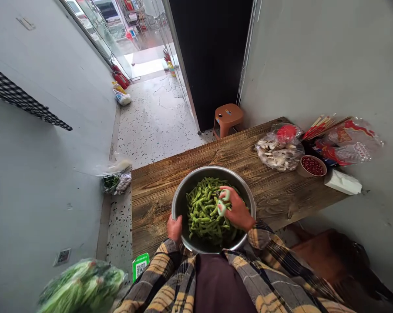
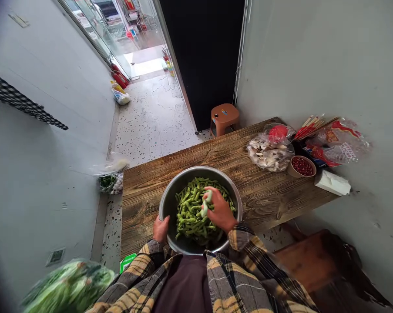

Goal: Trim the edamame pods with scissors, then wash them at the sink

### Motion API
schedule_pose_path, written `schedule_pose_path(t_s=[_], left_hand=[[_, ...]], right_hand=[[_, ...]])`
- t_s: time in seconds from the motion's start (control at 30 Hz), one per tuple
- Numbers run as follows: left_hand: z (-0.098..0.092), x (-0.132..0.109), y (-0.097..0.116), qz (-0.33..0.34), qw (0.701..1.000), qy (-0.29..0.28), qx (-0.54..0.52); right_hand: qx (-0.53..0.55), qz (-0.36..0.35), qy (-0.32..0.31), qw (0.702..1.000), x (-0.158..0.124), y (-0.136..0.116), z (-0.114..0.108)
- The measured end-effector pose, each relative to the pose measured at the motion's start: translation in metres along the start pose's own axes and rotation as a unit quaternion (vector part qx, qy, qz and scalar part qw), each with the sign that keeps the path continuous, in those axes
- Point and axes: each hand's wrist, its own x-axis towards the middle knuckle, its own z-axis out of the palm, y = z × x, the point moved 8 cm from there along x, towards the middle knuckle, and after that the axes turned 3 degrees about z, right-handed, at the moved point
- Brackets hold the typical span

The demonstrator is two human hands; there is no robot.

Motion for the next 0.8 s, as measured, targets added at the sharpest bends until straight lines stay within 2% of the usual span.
schedule_pose_path(t_s=[0.03, 0.1, 0.2, 0.27, 0.4, 0.6, 0.7, 0.8], left_hand=[[0.0, 0.001, -0.001, 0.001, 1.0, -0.001, 0.002], [0.001, 0.002, -0.003, 0.001, 1.0, 0.0, 0.006], [0.0, 0.002, -0.004, 0.0, 1.0, 0.003, 0.016], [0.0, 0.003, -0.003, 0.001, 1.0, 0.003, 0.023], [-0.001, 0.004, -0.001, 0.008, 0.999, -0.01, 0.033], [-0.002, 0.006, 0.002, 0.005, 0.999, -0.015, 0.035], [-0.003, 0.007, 0.003, 0.002, 0.999, -0.012, 0.036], [-0.003, 0.007, 0.005, 0.012, 0.999, -0.015, 0.045]], right_hand=[[0.073, 0.022, 0.042, 0.996, -0.007, 0.005, -0.013], [0.214, 0.083, 0.105, 0.968, -0.018, 0.017, -0.031], [0.353, 0.146, 0.138, 0.914, -0.024, 0.026, -0.043], [0.391, 0.155, 0.141, 0.896, -0.022, 0.022, -0.052], [0.411, 0.152, 0.139, 0.888, -0.02, 0.008, -0.076], [0.419, 0.125, 0.169, 0.883, -0.036, -0.004, -0.117], [0.373, 0.101, 0.182, 0.904, -0.041, -0.012, -0.138], [0.196, 0.068, 0.233, 0.95, -0.043, -0.017, -0.168]])
